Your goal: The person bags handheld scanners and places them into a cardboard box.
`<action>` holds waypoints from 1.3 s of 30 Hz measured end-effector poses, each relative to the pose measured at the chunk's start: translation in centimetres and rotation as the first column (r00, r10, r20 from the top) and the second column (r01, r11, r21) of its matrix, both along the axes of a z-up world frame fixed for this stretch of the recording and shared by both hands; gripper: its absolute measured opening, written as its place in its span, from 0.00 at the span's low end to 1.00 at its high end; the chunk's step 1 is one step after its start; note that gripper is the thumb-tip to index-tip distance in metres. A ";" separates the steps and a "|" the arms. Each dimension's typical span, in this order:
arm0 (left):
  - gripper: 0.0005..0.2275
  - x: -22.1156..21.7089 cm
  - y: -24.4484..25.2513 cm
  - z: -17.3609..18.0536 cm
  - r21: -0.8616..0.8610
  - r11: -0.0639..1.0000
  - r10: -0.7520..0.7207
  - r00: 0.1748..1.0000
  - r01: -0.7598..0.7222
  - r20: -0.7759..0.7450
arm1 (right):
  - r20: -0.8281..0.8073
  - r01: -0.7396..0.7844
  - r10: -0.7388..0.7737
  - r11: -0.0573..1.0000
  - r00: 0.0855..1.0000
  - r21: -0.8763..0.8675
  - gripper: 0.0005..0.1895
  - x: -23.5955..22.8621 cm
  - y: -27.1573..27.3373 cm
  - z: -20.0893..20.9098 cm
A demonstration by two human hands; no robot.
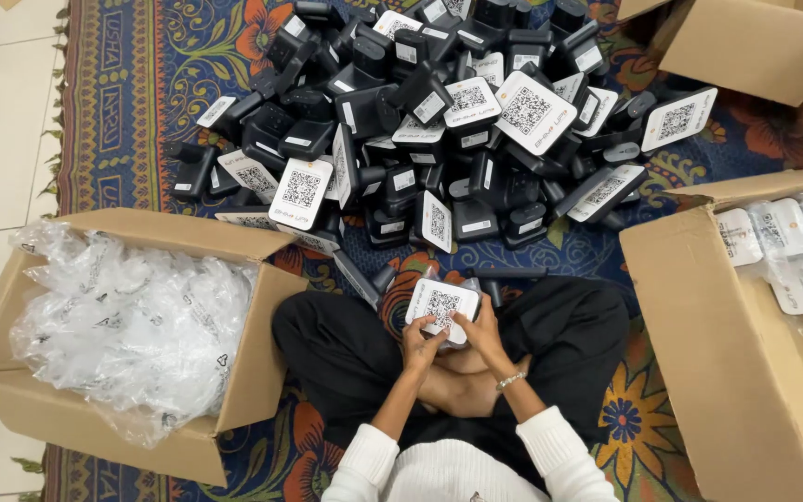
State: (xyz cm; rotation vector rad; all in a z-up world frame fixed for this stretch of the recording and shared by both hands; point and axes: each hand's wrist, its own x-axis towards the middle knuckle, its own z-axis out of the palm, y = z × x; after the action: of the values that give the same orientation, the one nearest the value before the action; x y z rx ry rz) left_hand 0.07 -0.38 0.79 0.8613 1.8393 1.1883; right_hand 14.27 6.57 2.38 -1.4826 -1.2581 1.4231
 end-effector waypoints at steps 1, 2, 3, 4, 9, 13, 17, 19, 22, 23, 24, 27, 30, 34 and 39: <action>0.19 0.2 0.2 0.4 0.003 1.000 -0.007 1.000 0.007 -0.001 | -0.001 0.007 -0.007 1.000 1.000 0.003 0.35 0.6 0.2 0.2; 0.18 0.5 0.4 0.8 0.074 0.997 -0.027 1.000 0.026 0.014 | -0.133 0.037 -0.042 0.998 0.990 -0.044 0.35 1.2 0.5 0.5; 0.16 0.7 0.6 1.1 0.146 0.988 -0.048 0.998 0.044 0.028 | -0.262 0.060 -0.082 0.994 0.962 -0.093 0.34 1.7 0.8 0.7; 0.16 1.0 1.1 2.0 0.149 0.987 -0.056 0.998 0.051 0.026 | -0.263 0.067 -0.089 0.994 0.961 -0.089 0.34 2.7 1.2 1.8; 0.06 4.3 2.2 9.8 0.454 0.878 -0.211 0.974 0.149 0.088 | -0.603 0.169 -0.255 0.966 0.756 -0.197 0.27 10.5 2.3 6.4; 0.06 7.6 3.8 10.4 0.501 0.823 -0.296 0.955 0.268 -0.025 | -0.662 0.307 -0.379 0.924 0.647 -0.229 0.27 19.3 2.9 11.6; 0.09 11.3 5.1 9.8 0.418 0.755 -0.529 0.846 0.505 -0.067 | -0.652 0.597 -0.451 0.802 0.610 0.003 0.27 28.6 2.2 16.6; 0.11 12.9 5.4 10.0 0.383 0.696 -0.633 0.771 0.607 -0.071 | -0.616 0.685 -0.474 0.712 0.629 0.152 0.28 33.4 1.5 18.9; 0.16 14.8 5.1 10.3 0.281 0.513 -0.809 0.566 0.811 -0.156 | -0.378 0.720 -0.617 0.532 0.690 0.446 0.31 40.6 0.2 20.1; 0.18 15.5 4.9 9.5 0.203 0.418 -0.852 0.460 0.886 -0.251 | -0.154 0.651 -0.695 0.538 0.702 0.535 0.30 42.3 -0.2 21.2; 0.21 16.2 4.6 8.8 0.116 0.319 -0.879 0.339 0.941 -0.337 | 0.075 0.567 -0.748 0.560 0.660 0.604 0.29 43.9 -0.6 22.3; 0.28 17.4 4.2 9.3 -0.081 0.188 -0.876 0.130 0.979 -0.465 | 0.571 0.458 -0.672 0.740 0.472 0.493 0.29 47.6 0.1 22.1; 0.33 17.9 3.9 9.3 -0.212 0.142 -0.848 0.008 0.967 -0.530 | 0.798 0.297 -0.361 0.925 0.483 0.238 0.36 53.8 2.7 15.8; 0.34 18.1 4.1 9.8 -0.270 0.147 -0.848 -0.019 0.952 -0.530 | 0.781 0.250 -0.206 0.966 0.590 0.066 0.38 57.3 8.8 9.2; 0.34 18.3 3.6 9.9 -0.269 0.189 -0.862 0.028 0.945 -0.506 | 0.866 0.247 -0.125 0.969 0.484 0.002 0.40 57.3 16.5 5.5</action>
State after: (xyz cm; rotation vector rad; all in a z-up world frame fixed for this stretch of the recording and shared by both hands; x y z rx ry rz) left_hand 18.34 3.25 10.64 2.2475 0.9920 0.1094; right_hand 71.62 23.04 7.93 -2.5038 -1.4877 0.5348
